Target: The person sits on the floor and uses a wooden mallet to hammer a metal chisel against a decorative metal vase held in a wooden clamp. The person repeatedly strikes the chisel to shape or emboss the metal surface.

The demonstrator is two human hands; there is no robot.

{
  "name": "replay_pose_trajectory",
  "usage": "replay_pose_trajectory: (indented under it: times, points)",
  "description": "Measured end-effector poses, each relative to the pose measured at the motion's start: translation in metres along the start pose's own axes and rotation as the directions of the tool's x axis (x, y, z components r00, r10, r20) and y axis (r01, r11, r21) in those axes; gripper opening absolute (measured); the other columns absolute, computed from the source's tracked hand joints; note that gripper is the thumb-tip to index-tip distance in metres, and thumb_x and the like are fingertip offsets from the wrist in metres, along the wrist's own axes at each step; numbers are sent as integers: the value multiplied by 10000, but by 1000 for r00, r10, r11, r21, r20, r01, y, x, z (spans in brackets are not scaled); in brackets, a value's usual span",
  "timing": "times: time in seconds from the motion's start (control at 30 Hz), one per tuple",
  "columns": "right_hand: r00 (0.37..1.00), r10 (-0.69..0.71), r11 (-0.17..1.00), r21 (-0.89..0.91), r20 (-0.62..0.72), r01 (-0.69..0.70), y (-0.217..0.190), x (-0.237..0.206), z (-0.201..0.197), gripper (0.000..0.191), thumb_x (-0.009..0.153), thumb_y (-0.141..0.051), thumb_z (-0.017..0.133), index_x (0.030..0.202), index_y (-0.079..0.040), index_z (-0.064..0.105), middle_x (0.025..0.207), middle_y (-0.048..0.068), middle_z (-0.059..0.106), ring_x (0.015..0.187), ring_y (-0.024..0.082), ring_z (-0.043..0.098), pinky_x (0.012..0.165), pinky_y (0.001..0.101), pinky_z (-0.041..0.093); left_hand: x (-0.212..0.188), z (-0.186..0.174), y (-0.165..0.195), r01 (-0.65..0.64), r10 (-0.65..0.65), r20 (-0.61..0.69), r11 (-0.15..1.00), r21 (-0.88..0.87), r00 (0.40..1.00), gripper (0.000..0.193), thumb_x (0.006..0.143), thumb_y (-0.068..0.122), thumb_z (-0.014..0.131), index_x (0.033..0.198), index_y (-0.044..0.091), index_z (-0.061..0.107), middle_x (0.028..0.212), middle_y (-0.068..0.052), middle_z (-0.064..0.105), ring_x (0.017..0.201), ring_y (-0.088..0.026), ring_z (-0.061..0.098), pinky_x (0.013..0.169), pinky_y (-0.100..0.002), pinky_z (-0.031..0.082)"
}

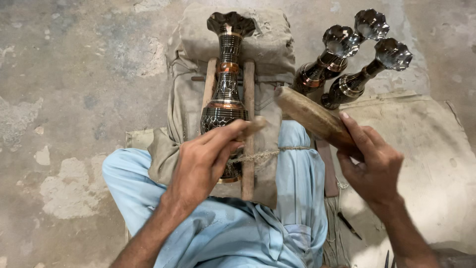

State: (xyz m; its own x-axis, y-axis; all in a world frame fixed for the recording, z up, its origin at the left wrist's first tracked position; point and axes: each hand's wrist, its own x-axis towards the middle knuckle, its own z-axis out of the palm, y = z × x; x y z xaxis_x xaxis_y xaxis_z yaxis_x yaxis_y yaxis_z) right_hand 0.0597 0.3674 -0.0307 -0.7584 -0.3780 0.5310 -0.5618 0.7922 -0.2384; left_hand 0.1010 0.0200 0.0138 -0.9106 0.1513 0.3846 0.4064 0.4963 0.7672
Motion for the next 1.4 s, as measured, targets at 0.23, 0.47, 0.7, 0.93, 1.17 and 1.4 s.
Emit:
replay_pose_trajectory:
  times: [0.23,0.47,0.7,0.93,1.17,1.4]
  points:
    - [989,-105,978,168,-106,122,-23,46,-43,508,990,-157,740,1461,-139,551,1030,94,702,848,180,702,695,313,625,-18,11,-6,-24,33,-214,999,46,976,366,925,-12,769,1262,24,630,1077,-143,759,954,-224,784,779,-325,649]
    - [930,-365,915,-175,28,365,-30,76,-70,389,946,-139,763,1327,-178,695,934,69,756,715,165,689,581,325,579,-27,19,-12,-32,34,-266,999,14,963,338,949,-9,747,1258,9,610,1069,-141,739,956,-232,789,785,-316,661]
    - [943,-330,941,-58,43,332,-55,85,-83,413,980,-115,749,1375,-168,639,1016,76,742,780,182,712,668,323,595,-31,18,-16,-83,107,-272,991,101,956,365,940,-10,742,1283,23,619,1156,-177,734,978,-268,771,760,-349,635]
    - [901,-433,881,-196,33,431,-55,84,-84,399,992,-129,766,1376,-172,670,1017,88,739,764,193,704,686,332,597,-31,21,-16,-41,53,-275,998,49,960,355,945,3,766,1265,30,615,1102,-138,753,932,-209,784,733,-296,644]
    - [945,-275,864,-387,176,323,-45,71,-78,420,905,-151,769,1317,-222,729,902,23,783,649,146,679,561,325,572,-23,19,-11,-36,36,-262,999,5,964,364,965,-34,726,1297,-6,578,1107,-149,730,1018,-216,785,824,-293,676]
    - [928,-262,854,-385,266,351,-28,71,-46,496,920,-214,744,1400,-309,663,1049,38,778,783,174,732,696,344,621,-15,15,-6,-46,68,-249,995,91,966,383,939,-24,770,1273,11,585,1050,-136,731,942,-197,776,779,-306,661]
